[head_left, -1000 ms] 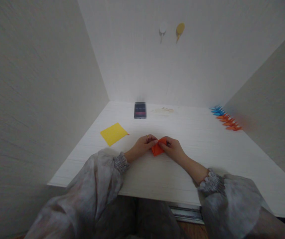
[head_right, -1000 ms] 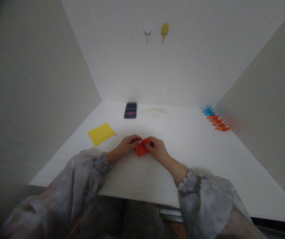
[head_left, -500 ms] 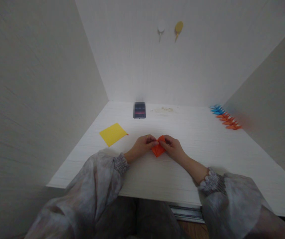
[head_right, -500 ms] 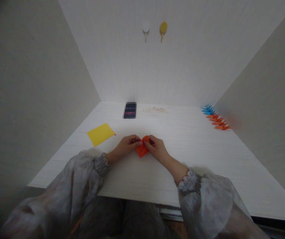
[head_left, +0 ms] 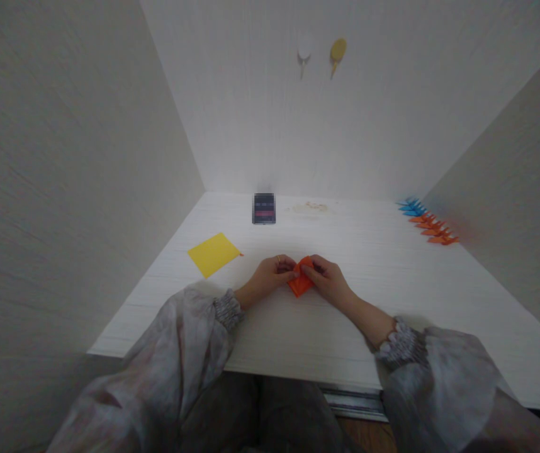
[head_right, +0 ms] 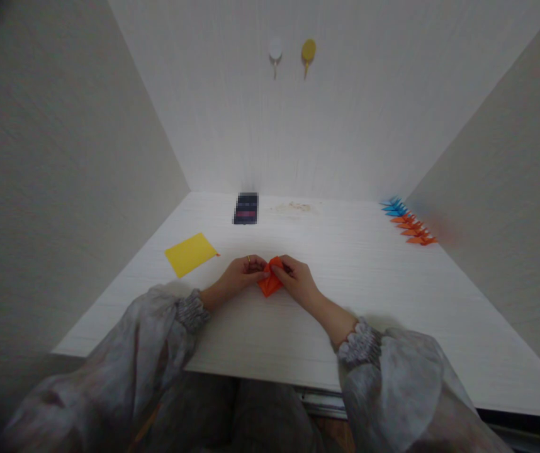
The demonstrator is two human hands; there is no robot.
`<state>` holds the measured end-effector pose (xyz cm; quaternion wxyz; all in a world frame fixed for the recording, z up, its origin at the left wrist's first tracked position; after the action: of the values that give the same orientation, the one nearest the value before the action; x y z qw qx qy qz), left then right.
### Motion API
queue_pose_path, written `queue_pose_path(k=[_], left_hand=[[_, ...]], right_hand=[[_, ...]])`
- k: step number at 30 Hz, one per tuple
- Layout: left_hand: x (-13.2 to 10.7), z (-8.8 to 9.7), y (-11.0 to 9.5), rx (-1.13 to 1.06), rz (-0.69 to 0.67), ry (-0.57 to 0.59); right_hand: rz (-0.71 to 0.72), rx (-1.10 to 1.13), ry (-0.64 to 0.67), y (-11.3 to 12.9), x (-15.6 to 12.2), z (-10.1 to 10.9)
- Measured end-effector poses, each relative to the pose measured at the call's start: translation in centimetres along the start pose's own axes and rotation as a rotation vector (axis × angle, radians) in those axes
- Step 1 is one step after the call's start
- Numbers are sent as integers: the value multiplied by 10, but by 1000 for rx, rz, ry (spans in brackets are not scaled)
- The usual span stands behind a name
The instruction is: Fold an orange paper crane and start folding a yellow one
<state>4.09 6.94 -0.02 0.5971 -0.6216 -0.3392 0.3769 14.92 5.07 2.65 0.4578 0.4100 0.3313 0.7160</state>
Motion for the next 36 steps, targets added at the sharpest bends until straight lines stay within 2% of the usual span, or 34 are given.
queue_pose_path(k=[15,19,23,31,36], left_hand=[[-1,0,-1,-3,-10,-11],[-1,-2,1,-6,-2,20],[0,-2,6,-17,12,50],[-4,-7,7,-52,55,115],[-6,-10,8,-67,89,142]], right_hand=[[44,-50,7,0,2,-1],[144,-115,-21,9,3,3],[226,-18,-47,16,3,7],[34,179,28,-3,0,1],[-1,242,30,-8,-2,1]])
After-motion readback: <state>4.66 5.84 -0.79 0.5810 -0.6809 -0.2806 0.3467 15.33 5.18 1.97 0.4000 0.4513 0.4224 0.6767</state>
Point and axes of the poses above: each hand's wrist, its own x-axis towards the middle knuckle, its own z-axis out of the back of the hand, y = z × x, the point moved 8 cm from there along x, towards the middle knuckle, and after that the axes turned 4 degrees about z, right-handed, at the moved point
